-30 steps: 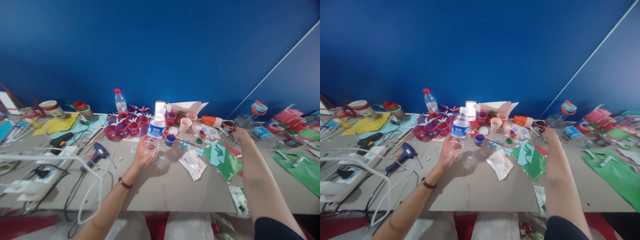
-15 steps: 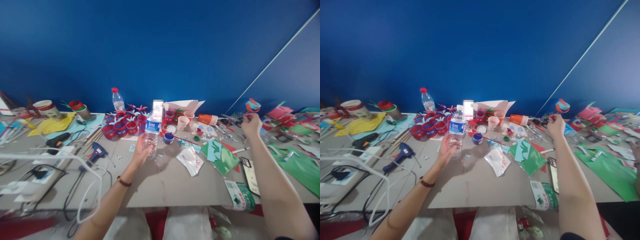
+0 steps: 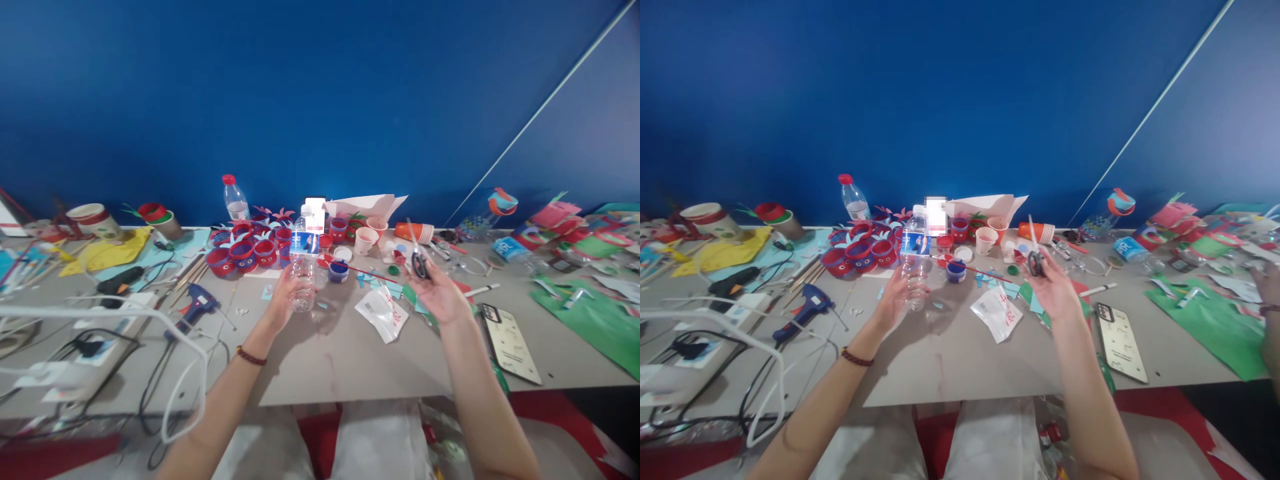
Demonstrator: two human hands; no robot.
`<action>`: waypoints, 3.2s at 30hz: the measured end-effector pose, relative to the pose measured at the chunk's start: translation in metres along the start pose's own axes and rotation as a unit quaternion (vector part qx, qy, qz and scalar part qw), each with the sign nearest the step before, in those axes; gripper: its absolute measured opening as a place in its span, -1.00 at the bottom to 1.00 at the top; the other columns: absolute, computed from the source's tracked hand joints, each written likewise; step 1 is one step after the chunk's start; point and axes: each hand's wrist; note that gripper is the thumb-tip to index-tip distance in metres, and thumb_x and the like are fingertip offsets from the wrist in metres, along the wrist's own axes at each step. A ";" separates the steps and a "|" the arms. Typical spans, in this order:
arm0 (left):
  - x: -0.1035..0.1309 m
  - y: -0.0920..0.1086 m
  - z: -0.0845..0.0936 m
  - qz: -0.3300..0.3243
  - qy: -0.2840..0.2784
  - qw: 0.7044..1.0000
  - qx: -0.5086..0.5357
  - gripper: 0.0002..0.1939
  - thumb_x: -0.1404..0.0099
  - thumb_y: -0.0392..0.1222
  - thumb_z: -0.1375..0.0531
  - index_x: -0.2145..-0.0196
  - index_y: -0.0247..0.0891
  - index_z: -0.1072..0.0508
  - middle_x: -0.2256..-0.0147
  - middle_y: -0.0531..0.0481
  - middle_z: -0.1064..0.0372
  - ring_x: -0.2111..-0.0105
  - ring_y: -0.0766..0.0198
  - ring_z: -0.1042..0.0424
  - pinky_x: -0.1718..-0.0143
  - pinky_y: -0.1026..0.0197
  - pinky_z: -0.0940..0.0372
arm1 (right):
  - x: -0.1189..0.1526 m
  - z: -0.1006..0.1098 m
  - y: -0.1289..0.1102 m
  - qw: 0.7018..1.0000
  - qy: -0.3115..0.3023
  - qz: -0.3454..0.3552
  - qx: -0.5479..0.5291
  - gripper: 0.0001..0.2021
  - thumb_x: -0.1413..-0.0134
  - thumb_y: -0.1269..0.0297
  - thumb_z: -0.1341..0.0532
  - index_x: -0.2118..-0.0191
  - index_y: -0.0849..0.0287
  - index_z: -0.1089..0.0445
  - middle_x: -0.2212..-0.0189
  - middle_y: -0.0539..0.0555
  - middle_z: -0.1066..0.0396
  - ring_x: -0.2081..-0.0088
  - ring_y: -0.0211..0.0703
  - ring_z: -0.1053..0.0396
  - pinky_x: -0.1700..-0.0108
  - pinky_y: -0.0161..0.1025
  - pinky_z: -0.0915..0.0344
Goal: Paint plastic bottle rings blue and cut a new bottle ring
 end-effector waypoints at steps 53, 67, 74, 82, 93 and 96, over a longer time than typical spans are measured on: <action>0.002 0.007 -0.002 0.016 -0.066 0.994 -0.080 -0.44 -0.09 0.01 -0.35 0.03 -0.25 -0.29 0.17 -0.14 -0.47 0.36 0.21 -0.51 0.37 0.22 -0.33 | 0.082 -0.099 0.054 0.849 -0.290 -0.069 0.435 -0.58 0.23 0.04 -0.38 0.32 0.09 -0.19 0.47 -0.10 -0.24 0.42 -0.24 -0.20 0.34 -0.25 -0.20; 0.007 0.026 0.005 0.071 -0.104 0.983 -0.131 -0.57 -0.15 -0.11 -0.33 0.05 -0.28 -0.39 0.20 -0.13 -0.48 0.39 0.25 -0.48 0.36 0.21 -0.34 | 0.086 -0.098 0.060 0.831 -0.290 -0.065 0.469 -0.66 0.19 0.09 -0.38 0.38 0.12 -0.26 0.51 -0.10 -0.29 0.45 -0.25 -0.22 0.38 -0.27 -0.18; 0.007 0.026 0.006 0.099 -0.113 0.976 -0.160 -0.59 -0.16 -0.08 -0.31 0.06 -0.28 -0.42 0.24 -0.12 -0.46 0.43 0.23 -0.48 0.39 0.19 -0.35 | 0.089 -0.096 0.066 0.843 -0.300 -0.095 0.436 -0.65 0.17 0.07 -0.38 0.36 0.11 -0.26 0.50 -0.09 -0.30 0.44 -0.25 -0.24 0.39 -0.28 -0.18; 0.008 0.033 0.007 0.098 -0.117 0.974 -0.166 -0.63 -0.15 -0.08 -0.31 0.11 -0.29 -0.46 0.24 -0.14 -0.48 0.43 0.20 -0.48 0.38 0.16 -0.35 | 0.089 -0.099 0.068 0.850 -0.280 -0.105 0.434 -0.62 0.24 0.09 -0.42 0.34 0.13 -0.29 0.51 -0.07 -0.32 0.45 -0.25 -0.22 0.40 -0.27 -0.17; 0.006 0.040 0.027 0.128 -0.120 0.970 -0.168 -0.59 -0.21 -0.06 -0.26 0.01 -0.27 -0.39 0.15 -0.15 -0.47 0.34 0.17 -0.51 0.29 0.14 -0.37 | 0.090 -0.099 0.071 0.853 -0.269 -0.121 0.431 -0.63 0.23 0.04 -0.41 0.41 0.14 -0.28 0.60 -0.13 -0.23 0.54 -0.33 -0.15 0.50 -0.34 -0.08; 0.005 0.045 0.027 0.136 -0.114 0.971 -0.161 -0.52 -0.18 0.00 -0.26 -0.01 -0.26 -0.37 0.19 -0.12 -0.46 0.33 0.15 -0.51 0.27 0.13 -0.36 | 0.089 -0.098 0.071 0.863 -0.231 -0.120 0.433 -0.62 0.18 -0.02 -0.37 0.45 0.12 -0.23 0.65 -0.16 -0.14 0.60 -0.35 -0.07 0.55 -0.35 -0.01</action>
Point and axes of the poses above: each hand's wrist, its own x-axis away from the middle knuckle, its own z-axis out of the back of the hand, y = z × x
